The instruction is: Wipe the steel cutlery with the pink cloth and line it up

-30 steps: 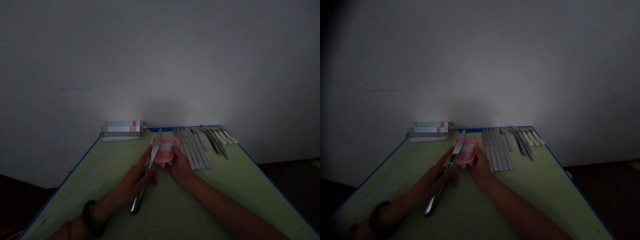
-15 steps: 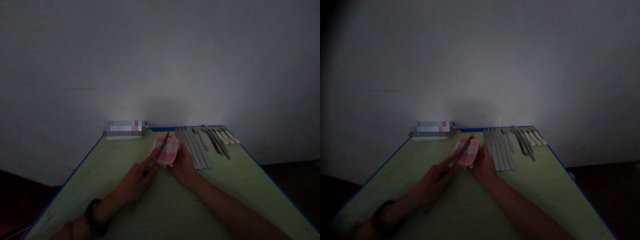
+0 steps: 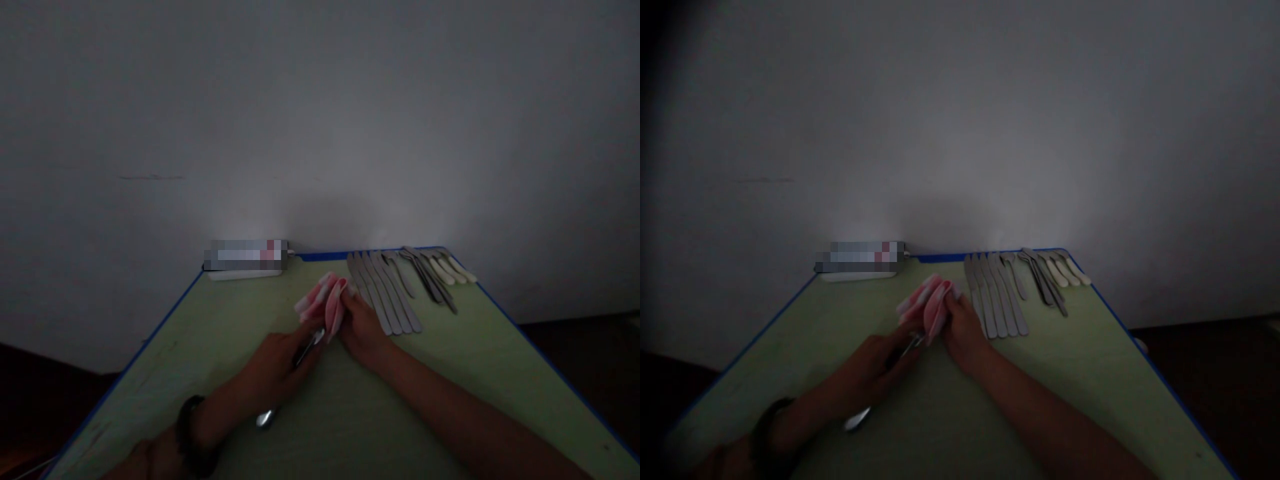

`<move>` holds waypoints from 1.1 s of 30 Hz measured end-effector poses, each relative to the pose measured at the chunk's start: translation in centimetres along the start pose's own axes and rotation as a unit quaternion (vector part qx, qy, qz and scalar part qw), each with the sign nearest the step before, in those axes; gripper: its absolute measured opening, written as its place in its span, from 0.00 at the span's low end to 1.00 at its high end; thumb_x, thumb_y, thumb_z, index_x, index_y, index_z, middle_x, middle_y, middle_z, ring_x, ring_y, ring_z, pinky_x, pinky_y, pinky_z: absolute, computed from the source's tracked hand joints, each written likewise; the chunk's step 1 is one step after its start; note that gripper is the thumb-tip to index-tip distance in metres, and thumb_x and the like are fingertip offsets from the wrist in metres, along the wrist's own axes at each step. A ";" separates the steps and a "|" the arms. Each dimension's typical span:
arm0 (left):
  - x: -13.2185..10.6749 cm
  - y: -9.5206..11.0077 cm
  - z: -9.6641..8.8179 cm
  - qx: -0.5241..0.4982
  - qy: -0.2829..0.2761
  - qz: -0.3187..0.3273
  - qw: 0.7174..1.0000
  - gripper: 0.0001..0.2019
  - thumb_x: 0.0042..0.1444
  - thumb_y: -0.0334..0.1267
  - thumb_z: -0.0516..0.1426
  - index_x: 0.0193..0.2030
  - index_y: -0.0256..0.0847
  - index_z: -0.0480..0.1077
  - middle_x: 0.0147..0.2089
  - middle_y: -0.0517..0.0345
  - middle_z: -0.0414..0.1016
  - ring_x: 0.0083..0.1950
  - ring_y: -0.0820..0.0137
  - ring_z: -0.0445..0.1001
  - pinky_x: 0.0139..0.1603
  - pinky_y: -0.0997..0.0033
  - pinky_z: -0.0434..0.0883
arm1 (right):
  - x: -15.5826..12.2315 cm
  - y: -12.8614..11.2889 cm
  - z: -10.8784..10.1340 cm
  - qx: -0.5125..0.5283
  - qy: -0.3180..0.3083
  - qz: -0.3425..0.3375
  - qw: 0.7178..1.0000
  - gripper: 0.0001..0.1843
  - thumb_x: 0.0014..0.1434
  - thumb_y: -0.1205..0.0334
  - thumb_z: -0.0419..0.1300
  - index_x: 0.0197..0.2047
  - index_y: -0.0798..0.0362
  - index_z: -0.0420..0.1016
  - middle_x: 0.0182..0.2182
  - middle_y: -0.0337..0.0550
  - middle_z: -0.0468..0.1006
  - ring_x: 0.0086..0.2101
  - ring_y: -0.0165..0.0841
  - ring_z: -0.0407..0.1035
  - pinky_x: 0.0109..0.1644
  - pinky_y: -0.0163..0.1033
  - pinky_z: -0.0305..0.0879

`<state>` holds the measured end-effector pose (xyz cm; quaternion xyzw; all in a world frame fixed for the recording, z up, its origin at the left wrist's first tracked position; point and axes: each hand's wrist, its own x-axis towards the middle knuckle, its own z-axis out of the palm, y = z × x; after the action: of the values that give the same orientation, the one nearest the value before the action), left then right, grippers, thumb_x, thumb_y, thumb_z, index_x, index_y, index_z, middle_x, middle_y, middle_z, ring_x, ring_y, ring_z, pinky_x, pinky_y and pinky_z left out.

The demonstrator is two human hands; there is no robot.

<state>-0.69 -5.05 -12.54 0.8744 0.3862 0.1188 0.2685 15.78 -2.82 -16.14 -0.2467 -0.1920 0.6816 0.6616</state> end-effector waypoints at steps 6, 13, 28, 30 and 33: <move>0.0 -0.2 0.1 -0.055 0.019 -0.008 0.998 0.17 0.62 0.39 0.49 0.57 0.42 0.54 0.39 0.57 0.78 0.29 0.70 0.72 0.30 0.73 0.65 | 0.3 -0.5 0.6 0.036 0.039 -0.024 0.998 0.14 0.55 0.49 0.64 0.39 0.49 0.74 0.36 0.37 0.80 0.38 0.33 0.73 0.45 0.40 0.69; 0.2 -0.3 0.1 -0.076 0.034 -0.073 0.994 0.16 0.63 0.43 0.49 0.54 0.42 0.63 0.42 0.55 0.78 0.37 0.66 0.76 0.37 0.69 0.69 | 0.1 -0.5 0.0 -0.030 -0.013 -0.016 0.999 0.11 0.53 0.56 0.66 0.39 0.49 0.75 0.35 0.36 0.79 0.38 0.31 0.72 0.47 0.39 0.66; 0.1 -0.6 -0.3 -0.038 -0.022 -0.010 0.999 0.16 0.65 0.44 0.45 0.43 0.40 0.70 0.29 0.60 0.73 0.28 0.72 0.70 0.29 0.76 0.63 | 0.0 0.0 -0.5 -0.107 0.035 -0.077 0.991 0.13 0.49 0.55 0.69 0.36 0.53 0.77 0.30 0.37 0.77 0.30 0.28 0.68 0.36 0.35 0.64; 0.1 -0.5 -0.3 -0.031 -0.014 -0.010 0.999 0.15 0.65 0.44 0.45 0.44 0.41 0.70 0.30 0.59 0.74 0.29 0.72 0.71 0.29 0.76 0.64 | -0.1 -0.1 -0.5 -0.121 0.049 -0.074 0.989 0.12 0.49 0.55 0.69 0.33 0.53 0.77 0.28 0.37 0.76 0.27 0.28 0.66 0.32 0.34 0.63; 0.2 -0.4 -0.1 -0.020 -0.009 -0.021 1.000 0.17 0.65 0.44 0.44 0.47 0.41 0.69 0.34 0.57 0.77 0.31 0.70 0.74 0.32 0.74 0.66 | -0.2 -0.3 -0.3 -0.138 0.066 -0.050 0.987 0.13 0.47 0.53 0.70 0.29 0.55 0.76 0.23 0.36 0.74 0.23 0.26 0.63 0.27 0.33 0.59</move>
<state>-0.87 -4.69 -12.65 0.8618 0.3992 0.1127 0.2919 16.23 -2.98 -16.15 -0.3700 -0.2525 0.5971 0.6655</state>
